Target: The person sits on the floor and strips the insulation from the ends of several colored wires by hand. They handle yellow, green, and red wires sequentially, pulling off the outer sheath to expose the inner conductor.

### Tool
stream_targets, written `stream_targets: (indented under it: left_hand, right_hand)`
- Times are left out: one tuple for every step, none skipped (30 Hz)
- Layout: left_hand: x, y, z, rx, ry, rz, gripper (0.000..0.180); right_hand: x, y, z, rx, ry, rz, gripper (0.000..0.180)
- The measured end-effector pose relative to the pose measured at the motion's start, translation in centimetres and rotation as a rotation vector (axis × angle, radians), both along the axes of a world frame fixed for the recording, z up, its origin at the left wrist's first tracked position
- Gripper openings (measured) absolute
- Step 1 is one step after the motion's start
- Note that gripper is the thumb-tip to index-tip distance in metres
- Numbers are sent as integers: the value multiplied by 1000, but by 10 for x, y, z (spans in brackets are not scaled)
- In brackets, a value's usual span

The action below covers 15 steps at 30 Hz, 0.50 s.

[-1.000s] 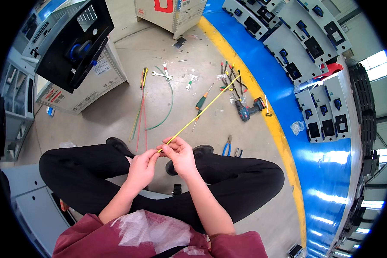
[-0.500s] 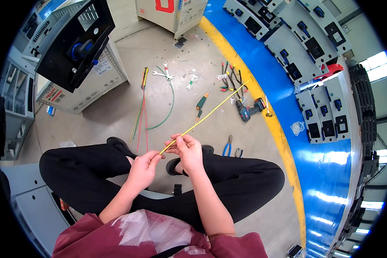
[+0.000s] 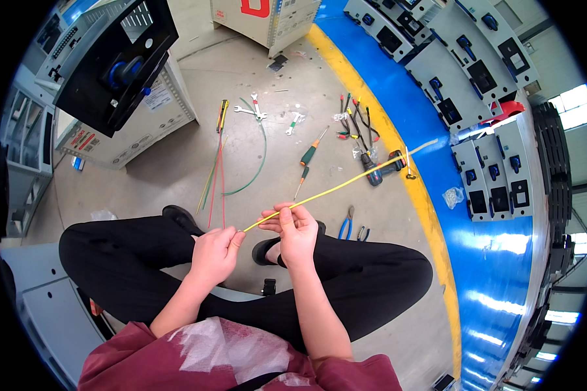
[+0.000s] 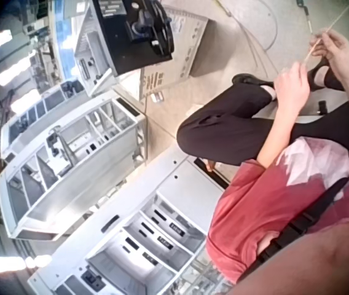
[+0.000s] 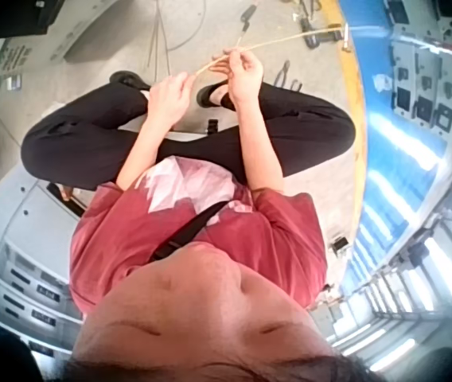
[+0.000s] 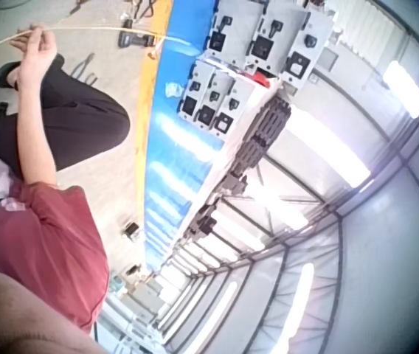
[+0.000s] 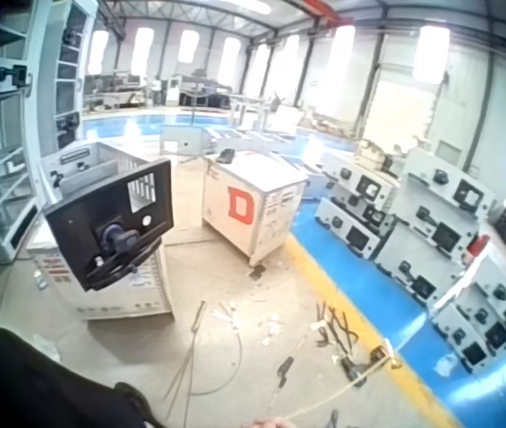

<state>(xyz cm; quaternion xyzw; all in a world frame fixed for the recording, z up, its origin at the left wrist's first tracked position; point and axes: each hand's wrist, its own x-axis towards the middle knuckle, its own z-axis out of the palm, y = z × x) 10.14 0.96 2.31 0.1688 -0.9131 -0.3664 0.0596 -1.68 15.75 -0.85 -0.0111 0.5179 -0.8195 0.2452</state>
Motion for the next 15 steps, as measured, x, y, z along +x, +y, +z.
stream_targets:
  left_hand:
    - [-1, -1, 0, -19, 40, 1, 37]
    - [-2, -1, -1, -38, 79, 2, 38]
    - [-4, -2, -2, -57, 118, 3, 39]
    - [-5, -3, -1, -77, 117, 11, 39]
    - [-7, -4, 0, -97, 117, 19, 38]
    - [-7, -5, 1, -118, 116, 26, 38]
    - [-9, -5, 2, -134, 115, 30, 38]
    - [-10, -5, 4, -149, 114, 34, 39]
    - [-11, -5, 4, -165, 114, 38, 39]
    - [-11, -7, 4, -164, 103, 15, 36]
    - [-10, -10, 3, -163, 92, -9, 33]
    - [-10, -11, 2, -162, 80, -33, 30]
    - [-12, -12, 0, -117, 152, -62, 23]
    - [-14, -12, -1, -70, 223, -92, 17]
    - [-15, -12, -3, -24, 294, -122, 13]
  right_hand:
    - [2, -1, 1, 7, 18, -20, 28]
    - [4, -2, 1, 14, 36, -40, 27]
    - [5, -3, 2, 20, 53, -61, 27]
    - [6, -4, 5, 29, 72, -75, 26]
    - [8, -5, 7, 37, 90, -90, 26]
    - [9, -6, 8, 46, 109, -105, 26]
    - [11, -6, 8, 47, 130, -121, 26]
    - [13, -8, 7, 48, 151, -137, 26]
    - [14, -8, 6, 49, 171, -153, 26]
    - [14, -8, 7, 43, 157, -145, 25]
    - [13, -7, 8, 37, 143, -137, 25]
    - [12, -7, 9, 31, 129, -129, 25]
    - [10, -5, 7, 29, 102, -93, 25]
    - [7, -2, 6, 27, 75, -58, 24]
    - [5, -2, 5, 25, 47, -23, 24]
